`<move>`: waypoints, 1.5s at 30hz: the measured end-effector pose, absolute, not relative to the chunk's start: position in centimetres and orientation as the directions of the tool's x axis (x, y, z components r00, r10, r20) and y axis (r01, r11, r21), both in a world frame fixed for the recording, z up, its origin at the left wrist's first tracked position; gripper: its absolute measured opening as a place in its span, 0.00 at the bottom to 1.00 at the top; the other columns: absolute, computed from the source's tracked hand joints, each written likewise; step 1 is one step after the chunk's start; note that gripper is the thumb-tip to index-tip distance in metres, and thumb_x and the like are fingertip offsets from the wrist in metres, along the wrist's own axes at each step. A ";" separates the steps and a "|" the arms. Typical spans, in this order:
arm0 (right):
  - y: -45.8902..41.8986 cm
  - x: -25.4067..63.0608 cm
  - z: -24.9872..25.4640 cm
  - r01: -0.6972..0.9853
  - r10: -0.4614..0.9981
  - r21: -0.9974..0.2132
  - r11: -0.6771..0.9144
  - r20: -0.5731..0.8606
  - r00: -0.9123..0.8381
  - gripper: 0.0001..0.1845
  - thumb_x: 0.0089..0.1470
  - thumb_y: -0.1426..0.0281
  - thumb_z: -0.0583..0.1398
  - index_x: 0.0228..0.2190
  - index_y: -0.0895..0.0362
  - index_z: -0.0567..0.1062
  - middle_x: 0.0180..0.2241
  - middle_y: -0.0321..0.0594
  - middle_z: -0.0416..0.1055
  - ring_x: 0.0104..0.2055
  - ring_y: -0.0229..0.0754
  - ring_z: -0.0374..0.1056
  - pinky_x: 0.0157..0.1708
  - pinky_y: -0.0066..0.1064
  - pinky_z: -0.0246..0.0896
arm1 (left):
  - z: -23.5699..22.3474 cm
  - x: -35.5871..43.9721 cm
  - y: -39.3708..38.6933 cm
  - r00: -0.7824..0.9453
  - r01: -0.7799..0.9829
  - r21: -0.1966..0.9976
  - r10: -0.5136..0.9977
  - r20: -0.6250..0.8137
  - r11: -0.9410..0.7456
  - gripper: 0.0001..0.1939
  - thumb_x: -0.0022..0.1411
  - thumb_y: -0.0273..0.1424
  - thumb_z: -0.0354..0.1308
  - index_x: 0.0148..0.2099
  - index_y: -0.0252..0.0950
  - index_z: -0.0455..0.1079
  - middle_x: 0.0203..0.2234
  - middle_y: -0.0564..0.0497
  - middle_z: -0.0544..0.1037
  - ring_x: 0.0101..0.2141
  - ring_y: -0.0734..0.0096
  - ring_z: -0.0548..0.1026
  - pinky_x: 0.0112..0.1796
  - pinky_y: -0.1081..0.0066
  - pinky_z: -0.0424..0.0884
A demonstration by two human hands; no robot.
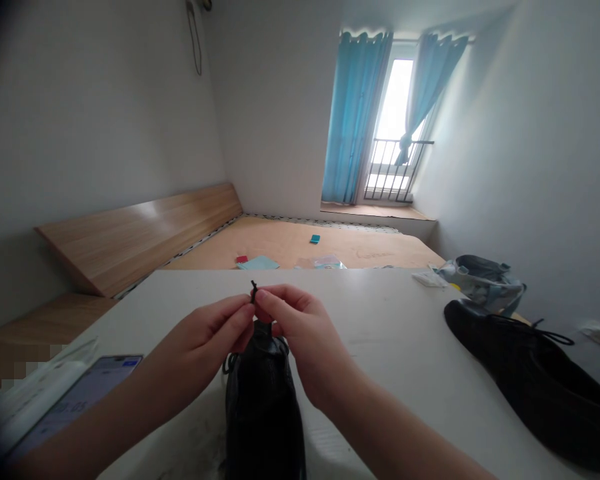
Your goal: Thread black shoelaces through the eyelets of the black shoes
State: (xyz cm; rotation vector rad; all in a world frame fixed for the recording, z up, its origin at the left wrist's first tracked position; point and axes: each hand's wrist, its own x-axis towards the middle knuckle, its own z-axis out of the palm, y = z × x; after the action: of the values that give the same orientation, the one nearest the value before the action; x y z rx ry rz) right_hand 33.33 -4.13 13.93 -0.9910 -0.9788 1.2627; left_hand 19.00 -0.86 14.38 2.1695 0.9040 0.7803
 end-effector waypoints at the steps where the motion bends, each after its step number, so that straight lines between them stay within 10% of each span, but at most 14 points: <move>1: -4.1 33.1 13.7 -0.318 0.998 -0.947 0.050 0.035 0.053 0.10 0.48 0.63 0.64 0.29 0.58 0.76 0.27 0.34 0.67 0.31 0.35 0.61 0.34 0.28 0.55 | 14.5 19.0 -0.9 0.583 0.398 0.728 0.767 0.269 -0.558 0.17 0.69 0.38 0.42 0.31 0.38 0.63 0.22 0.57 0.67 0.25 0.72 0.65 0.27 0.72 0.56; 10: -4.1 32.1 12.9 -0.461 0.996 -0.887 0.009 -0.032 0.081 0.10 0.47 0.62 0.66 0.29 0.56 0.76 0.30 0.34 0.67 0.32 0.35 0.60 0.34 0.26 0.56 | 14.6 18.5 0.1 0.545 0.580 0.429 0.722 0.427 -0.692 0.16 0.67 0.37 0.46 0.30 0.38 0.68 0.29 0.51 0.72 0.34 0.64 0.68 0.34 0.67 0.61; 15: -4.1 32.5 13.0 -0.387 1.000 -0.922 -0.005 -0.010 0.011 0.11 0.50 0.62 0.64 0.31 0.57 0.75 0.31 0.35 0.66 0.34 0.36 0.59 0.39 0.29 0.55 | 15.0 18.0 0.6 0.455 0.500 0.471 0.683 0.571 -0.727 0.07 0.61 0.36 0.56 0.41 0.41 0.70 0.32 0.54 0.72 0.35 0.67 0.69 0.36 0.69 0.65; 38: -3.5 35.1 14.7 0.129 0.886 -0.985 0.113 0.041 -0.463 0.18 0.60 0.56 0.52 0.28 0.56 0.66 0.21 0.28 0.53 0.22 0.32 0.50 0.22 0.26 0.49 | 15.6 18.0 0.4 0.459 0.327 0.584 0.665 0.589 -0.743 0.06 0.59 0.29 0.58 0.32 0.40 0.75 0.26 0.56 0.73 0.30 0.73 0.68 0.32 0.72 0.63; 41: -4.0 36.3 15.7 0.635 0.921 -0.688 0.350 0.132 -0.366 0.14 0.63 0.66 0.48 0.30 0.56 0.68 0.26 0.34 0.63 0.28 0.36 0.58 0.29 0.29 0.52 | 15.7 18.0 0.4 0.494 0.279 0.659 0.693 0.525 -0.699 0.08 0.62 0.32 0.54 0.36 0.41 0.75 0.29 0.55 0.75 0.32 0.72 0.70 0.33 0.72 0.64; 45: -4.3 38.9 17.0 0.990 0.987 -0.114 0.083 0.148 -0.066 0.12 0.60 0.70 0.48 0.27 0.56 0.67 0.25 0.38 0.68 0.27 0.40 0.61 0.27 0.32 0.48 | 15.5 17.6 1.1 0.521 0.332 0.736 0.765 0.379 -0.591 0.12 0.64 0.33 0.49 0.46 0.42 0.72 0.38 0.53 0.76 0.39 0.69 0.72 0.38 0.71 0.66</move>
State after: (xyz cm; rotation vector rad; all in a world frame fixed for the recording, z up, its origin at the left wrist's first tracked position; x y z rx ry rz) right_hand 38.87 -4.26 16.98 -2.0090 -2.1665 -0.0249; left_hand 17.62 1.13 15.50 2.1659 0.8891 0.9449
